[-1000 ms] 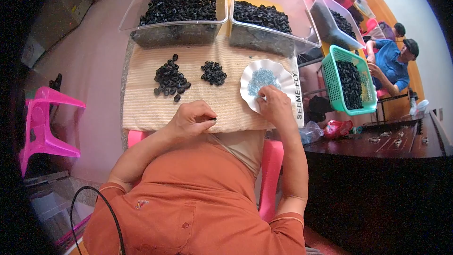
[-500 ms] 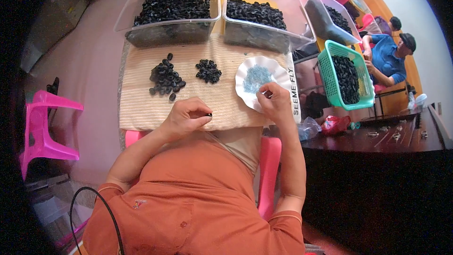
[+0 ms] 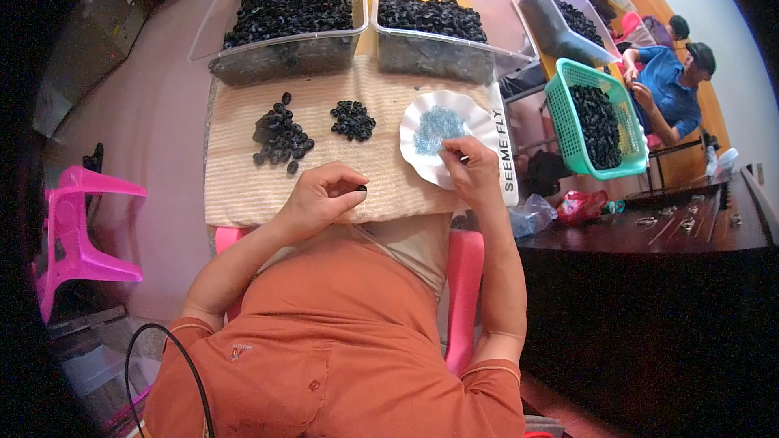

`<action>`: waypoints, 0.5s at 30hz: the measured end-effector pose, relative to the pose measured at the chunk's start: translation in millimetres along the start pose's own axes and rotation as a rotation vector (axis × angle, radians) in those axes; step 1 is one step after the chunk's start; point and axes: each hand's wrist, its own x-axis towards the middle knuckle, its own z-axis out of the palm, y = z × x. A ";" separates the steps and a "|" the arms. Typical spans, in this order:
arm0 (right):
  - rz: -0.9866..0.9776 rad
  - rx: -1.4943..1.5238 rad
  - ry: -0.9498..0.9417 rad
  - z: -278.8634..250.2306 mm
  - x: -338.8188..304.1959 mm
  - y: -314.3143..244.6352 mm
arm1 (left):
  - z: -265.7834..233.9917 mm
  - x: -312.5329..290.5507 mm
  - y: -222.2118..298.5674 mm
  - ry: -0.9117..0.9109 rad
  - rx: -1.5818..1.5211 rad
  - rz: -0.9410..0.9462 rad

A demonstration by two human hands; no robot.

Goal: The person assembles small black rubber rings with tiny white components by hand.

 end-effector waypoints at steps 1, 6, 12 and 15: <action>-0.016 0.012 0.006 0.2 -0.4 2.0 | 1.0 2.1 2.3 0.000 0.020 0.013; -0.030 0.095 0.021 3.5 -2.2 2.4 | 13.0 15.9 13.4 0.032 -0.010 0.001; 0.048 0.201 0.044 3.4 -4.4 3.7 | 27.1 45.3 4.3 0.023 -0.059 0.063; 0.108 0.246 0.028 1.6 -4.4 2.2 | 36.6 61.1 8.6 -0.010 -0.149 0.046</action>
